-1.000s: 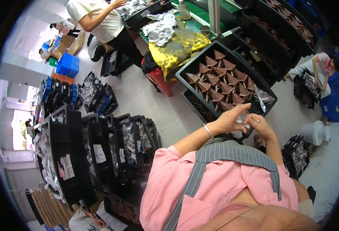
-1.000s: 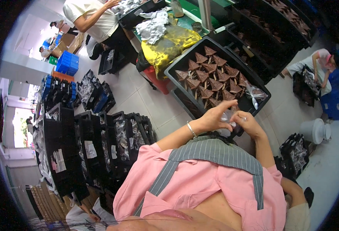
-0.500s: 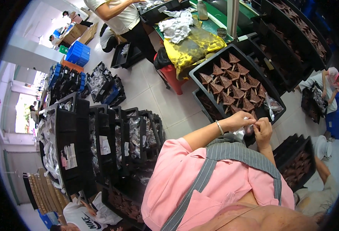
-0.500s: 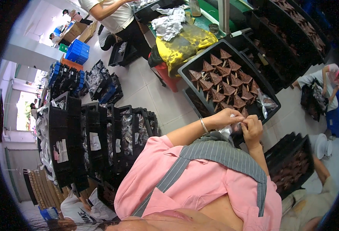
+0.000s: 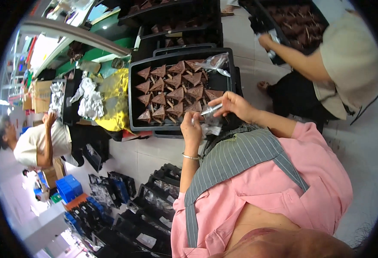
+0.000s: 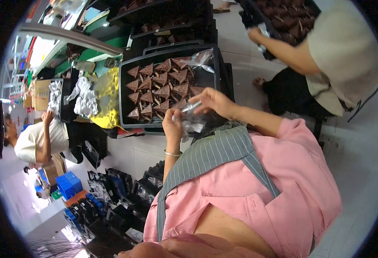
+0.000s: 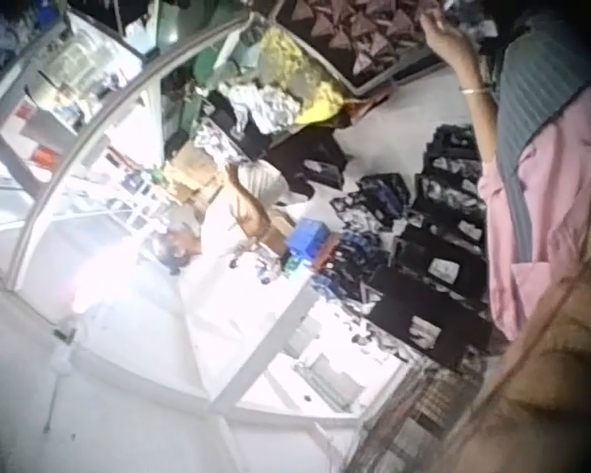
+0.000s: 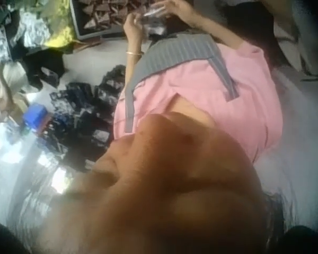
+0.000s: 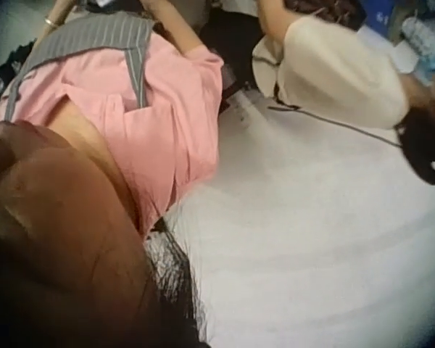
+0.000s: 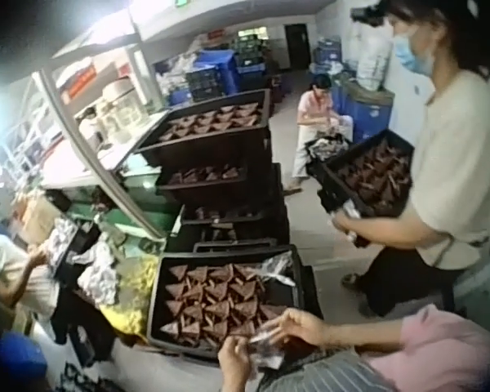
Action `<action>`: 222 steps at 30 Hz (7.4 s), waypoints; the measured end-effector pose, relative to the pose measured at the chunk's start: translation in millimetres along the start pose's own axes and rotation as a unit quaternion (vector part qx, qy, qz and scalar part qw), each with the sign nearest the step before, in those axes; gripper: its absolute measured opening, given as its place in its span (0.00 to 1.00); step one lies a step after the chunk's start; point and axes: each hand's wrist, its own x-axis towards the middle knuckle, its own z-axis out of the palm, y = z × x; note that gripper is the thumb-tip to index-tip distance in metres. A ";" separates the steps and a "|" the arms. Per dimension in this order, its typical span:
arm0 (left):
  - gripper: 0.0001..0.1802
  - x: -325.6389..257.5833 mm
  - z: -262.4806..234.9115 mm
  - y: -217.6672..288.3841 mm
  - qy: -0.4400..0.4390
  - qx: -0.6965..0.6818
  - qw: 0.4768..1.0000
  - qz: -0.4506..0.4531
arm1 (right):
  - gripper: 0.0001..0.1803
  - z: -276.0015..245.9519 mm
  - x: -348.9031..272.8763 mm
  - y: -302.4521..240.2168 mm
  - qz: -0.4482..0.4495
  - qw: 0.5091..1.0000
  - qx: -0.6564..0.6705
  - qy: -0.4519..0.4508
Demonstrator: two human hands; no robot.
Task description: The person packages small brown pyramid-shaped components into individual plastic bags by hand.
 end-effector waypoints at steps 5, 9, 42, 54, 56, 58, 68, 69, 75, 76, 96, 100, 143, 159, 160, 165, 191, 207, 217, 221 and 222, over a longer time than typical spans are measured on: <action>0.09 19.1 12.5 22.0 -0.024 -0.213 0.972 -0.097 | 0.12 -31.1 29.1 -22.7 -0.037 0.998 0.002 0.046; 0.12 26.0 7.6 15.7 -0.004 -0.501 0.833 -0.236 | 0.11 -56.0 67.9 -11.6 -0.043 0.971 -0.203 0.121; 0.12 -19.3 -34.0 -17.1 0.070 -0.328 0.916 -0.221 | 0.08 -21.3 58.7 0.3 0.059 0.993 0.030 0.092; 0.10 -10.3 4.7 16.7 0.086 -0.335 0.921 -0.178 | 0.10 34.1 40.9 -9.1 0.064 0.993 0.080 0.061; 0.10 -14.2 2.3 16.3 0.090 -0.322 0.924 -0.184 | 0.10 30.3 38.5 -8.2 0.078 0.997 -0.013 0.020; 0.10 -13.5 4.8 17.4 0.088 -0.310 0.928 -0.187 | 0.11 23.9 38.6 1.3 0.044 0.985 -0.135 -0.093; 0.03 -20.9 -18.0 -14.8 0.179 -0.556 0.765 -0.271 | 0.07 7.5 40.8 -3.5 0.116 0.956 0.270 0.019; 0.03 -23.3 -20.9 -14.4 0.176 -0.556 0.766 -0.270 | 0.07 2.4 42.2 -3.4 0.110 0.952 0.281 0.041; 0.07 -48.7 -40.7 -47.7 0.145 -0.740 0.651 -0.086 | 0.10 -3.6 42.4 -9.5 0.131 0.950 0.272 0.079; 0.11 -47.6 -43.5 -47.2 0.150 -0.686 0.703 -0.111 | 0.10 -3.0 41.8 -9.6 0.141 0.963 0.229 0.028; 0.07 -73.2 -87.9 -71.8 0.062 -0.536 0.827 -0.157 | 0.15 -58.0 46.6 -1.0 0.012 0.924 0.366 0.110; 0.15 -70.5 -84.4 -44.2 0.006 -0.125 0.974 -0.190 | 0.12 -21.2 41.9 -49.3 0.083 0.971 0.190 0.123; 0.12 -57.6 -38.0 -34.6 0.181 -0.368 0.864 -0.291 | 0.21 0.0 37.8 47.8 0.136 0.989 -0.049 -0.016; 0.14 -36.8 -13.2 45.8 0.013 0.074 0.997 0.000 | 0.20 37.3 18.8 12.4 0.110 0.993 -0.031 0.006; 0.14 -35.5 -11.7 41.0 -0.012 0.025 0.999 -0.044 | 0.21 40.8 15.4 10.3 0.064 0.998 0.000 -0.013; 0.10 -43.0 2.0 35.6 -0.025 -0.232 0.969 -0.080 | 0.23 27.2 -2.3 12.5 0.208 0.951 0.227 0.030; 0.07 -38.7 -4.1 20.2 -0.009 -0.493 0.827 -0.269 | 0.17 17.8 2.1 8.5 0.156 0.942 0.295 0.021; 0.15 -39.5 -17.0 3.0 -0.018 0.013 0.999 -0.050 | 0.17 39.8 68.8 -21.5 0.027 0.929 -0.325 -0.172; 0.15 -61.3 -19.3 -26.8 0.045 -0.175 0.935 -0.304 | 0.27 -18.0 82.9 38.1 -0.019 0.602 -0.789 -0.122; 0.14 -59.7 -19.4 -23.3 0.091 -0.330 0.883 -0.321 | 0.32 -10.6 79.2 38.7 0.022 0.681 -0.730 -0.046; 0.11 -58.9 -17.6 -25.1 0.091 -0.368 0.876 -0.299 | 0.34 -13.3 77.6 36.8 0.056 0.691 -0.719 -0.055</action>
